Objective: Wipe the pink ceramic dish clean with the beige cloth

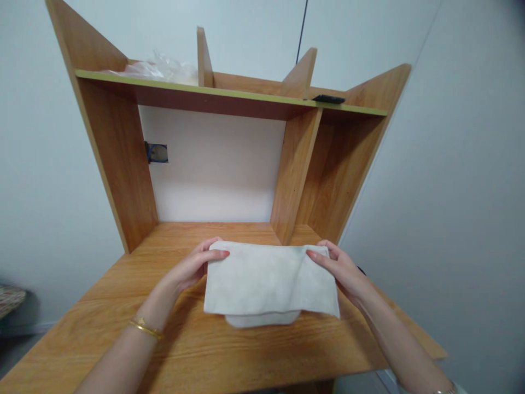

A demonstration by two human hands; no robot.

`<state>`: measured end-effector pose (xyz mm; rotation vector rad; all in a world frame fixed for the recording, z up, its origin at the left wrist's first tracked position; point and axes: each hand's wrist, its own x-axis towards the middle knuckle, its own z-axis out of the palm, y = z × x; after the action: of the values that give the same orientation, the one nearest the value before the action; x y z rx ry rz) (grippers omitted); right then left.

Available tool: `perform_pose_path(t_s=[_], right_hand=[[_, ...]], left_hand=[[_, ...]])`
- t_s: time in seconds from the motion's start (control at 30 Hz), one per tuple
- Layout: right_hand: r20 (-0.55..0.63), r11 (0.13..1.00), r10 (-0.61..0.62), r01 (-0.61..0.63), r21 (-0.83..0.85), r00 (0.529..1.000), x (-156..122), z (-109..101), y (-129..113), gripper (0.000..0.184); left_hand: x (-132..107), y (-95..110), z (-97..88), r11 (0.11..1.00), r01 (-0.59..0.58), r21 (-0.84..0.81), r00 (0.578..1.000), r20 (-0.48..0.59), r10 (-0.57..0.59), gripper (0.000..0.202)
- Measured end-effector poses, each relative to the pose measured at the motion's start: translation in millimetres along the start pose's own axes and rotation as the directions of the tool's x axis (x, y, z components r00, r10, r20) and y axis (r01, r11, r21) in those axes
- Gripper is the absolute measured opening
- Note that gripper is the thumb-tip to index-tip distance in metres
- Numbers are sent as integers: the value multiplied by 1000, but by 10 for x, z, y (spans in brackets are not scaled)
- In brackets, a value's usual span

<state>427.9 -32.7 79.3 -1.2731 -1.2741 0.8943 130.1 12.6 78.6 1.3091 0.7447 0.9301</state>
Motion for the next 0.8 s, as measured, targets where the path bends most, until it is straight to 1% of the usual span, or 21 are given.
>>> perform_pose_path(t_s=[0.03, 0.07, 0.1, 0.17, 0.23, 0.3, 0.33, 0.37, 0.4, 0.47, 0.53, 0.6, 0.63, 0.67, 0.73, 0.77, 0.8], right_hand=[[-24, 999, 9, -10, -37, 1000, 40, 37, 16, 35], [-58, 996, 4, -9, -88, 998, 83, 75, 35, 34], [-102, 988, -21, 5, -153, 995, 125, 116, 55, 33], [-201, 951, -119, 53, -305, 972, 189, 210, 88, 28], [-242, 904, -220, 104, -414, 945, 206, 338, 101, 23], [-207, 897, -264, 161, -412, 942, 166, 510, 88, 23], [-169, 911, -267, 191, -364, 949, 128, 609, 74, 24], [-125, 929, -263, 217, -299, 957, 80, 710, 57, 25], [-75, 945, -260, 238, -224, 963, 27, 808, 39, 26], [33, 962, -257, 259, -89, 966, -87, 968, 8, 26], [118, 966, -259, 260, 8, 959, -191, 1043, -8, 26], [139, 963, -265, 256, 84, 954, -270, 1015, 4, 29], [119, 959, -272, 260, 112, 955, -299, 966, 25, 31], [73, 955, -280, 270, 121, 957, -322, 899, 57, 32], [-69, 954, -285, 290, 80, 956, -366, 734, 157, 34], [-139, 959, -271, 280, 47, 952, -392, 645, 221, 38], [-175, 968, -242, 251, 32, 955, -424, 556, 290, 45]], left_hand=[[15, -35, 10, 998, 42, -46, 999, -5, -43, 21], [35, -73, 26, 996, 61, -58, 998, -28, -63, 23], [59, -111, 50, 997, 69, -35, 995, -63, -71, 24], [111, -177, 126, 995, 66, 76, 987, -154, -54, 22], [158, -228, 243, 976, 27, 215, 968, -251, 28, 20], [189, -262, 388, 941, -43, 337, 941, -302, 151, 19], [197, -274, 465, 926, -77, 370, 934, -297, 196, 19], [199, -284, 538, 924, -98, 369, 938, -275, 209, 18], [196, -290, 604, 937, -102, 333, 953, -237, 188, 19], [178, -298, 703, 977, -73, 202, 987, -126, 100, 23], [154, -301, 750, 992, -60, 112, 997, -39, 65, 29], [134, -300, 757, 994, -86, 75, 996, -7, 86, 32], [125, -298, 754, 995, -88, 56, 996, -2, 88, 32], [116, -293, 752, 997, -77, 31, 997, 4, 77, 31], [93, -281, 763, 999, -29, -37, 999, 18, 30, 26], [80, -276, 780, 998, -6, -69, 1000, 23, 7, 24], [65, -273, 806, 995, 12, -103, 1000, 27, -9, 23]])
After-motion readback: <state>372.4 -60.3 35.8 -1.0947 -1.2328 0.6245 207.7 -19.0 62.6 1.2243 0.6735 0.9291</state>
